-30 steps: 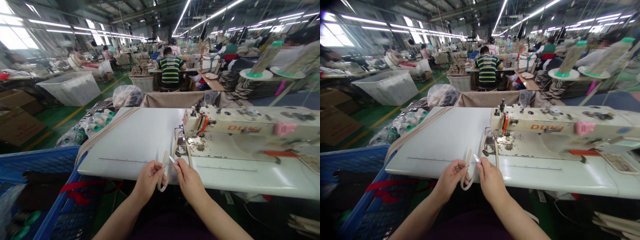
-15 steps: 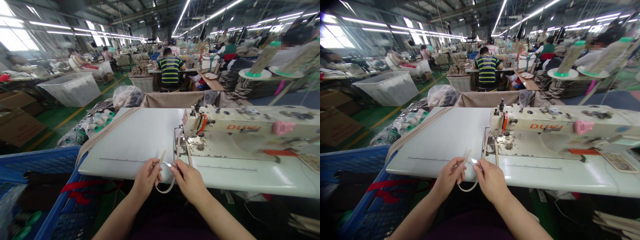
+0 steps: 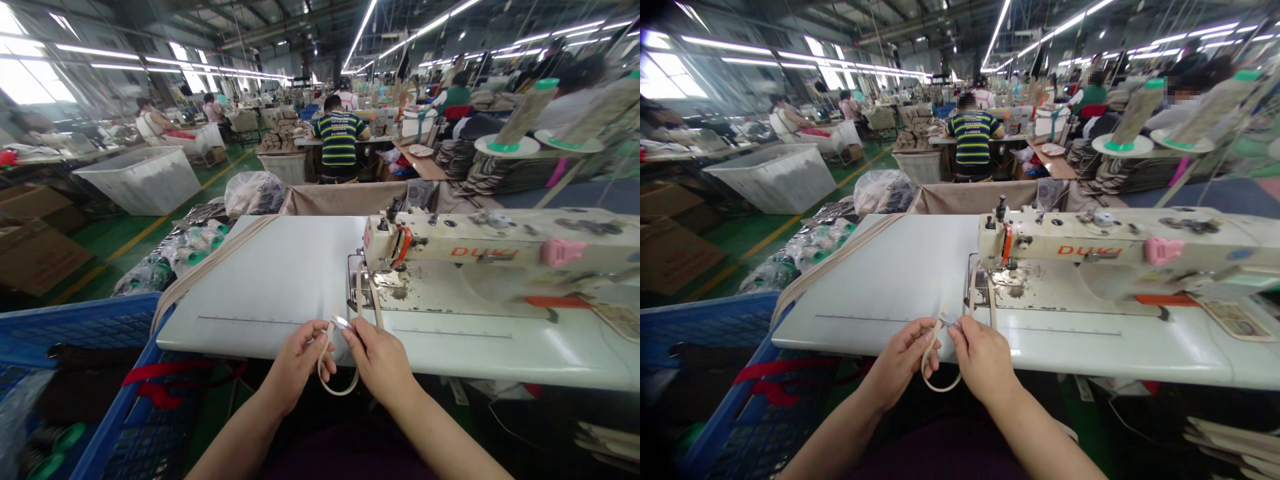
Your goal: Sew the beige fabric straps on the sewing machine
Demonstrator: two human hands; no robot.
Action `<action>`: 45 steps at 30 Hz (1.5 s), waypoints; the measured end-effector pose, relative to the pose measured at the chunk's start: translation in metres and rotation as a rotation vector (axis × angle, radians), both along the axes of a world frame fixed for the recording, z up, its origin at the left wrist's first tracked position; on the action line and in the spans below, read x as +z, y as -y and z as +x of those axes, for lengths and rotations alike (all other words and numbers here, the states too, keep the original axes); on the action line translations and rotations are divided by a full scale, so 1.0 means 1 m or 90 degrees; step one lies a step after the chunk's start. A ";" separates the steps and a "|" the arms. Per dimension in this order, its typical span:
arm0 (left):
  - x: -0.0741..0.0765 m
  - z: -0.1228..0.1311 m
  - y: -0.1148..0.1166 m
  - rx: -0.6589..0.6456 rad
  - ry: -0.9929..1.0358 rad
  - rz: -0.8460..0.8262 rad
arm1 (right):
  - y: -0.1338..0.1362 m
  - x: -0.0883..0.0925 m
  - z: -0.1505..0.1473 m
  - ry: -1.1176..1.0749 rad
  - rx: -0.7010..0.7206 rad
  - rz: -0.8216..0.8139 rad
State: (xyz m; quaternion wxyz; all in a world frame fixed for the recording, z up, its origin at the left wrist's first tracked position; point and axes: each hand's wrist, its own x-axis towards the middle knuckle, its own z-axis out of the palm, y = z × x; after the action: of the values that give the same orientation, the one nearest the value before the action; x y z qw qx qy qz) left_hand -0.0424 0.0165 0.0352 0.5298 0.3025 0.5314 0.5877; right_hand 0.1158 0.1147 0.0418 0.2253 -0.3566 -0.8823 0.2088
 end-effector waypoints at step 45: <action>-0.018 -0.051 -0.140 -0.144 -0.740 -0.023 | -0.041 -0.012 0.122 -0.224 -0.244 -0.120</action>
State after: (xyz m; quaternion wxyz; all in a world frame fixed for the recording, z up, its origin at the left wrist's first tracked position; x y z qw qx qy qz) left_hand -0.0929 0.1569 0.0173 0.2163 0.6204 0.7091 0.2561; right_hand 0.2379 0.1559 0.0302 0.3766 -0.4946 -0.7227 0.3020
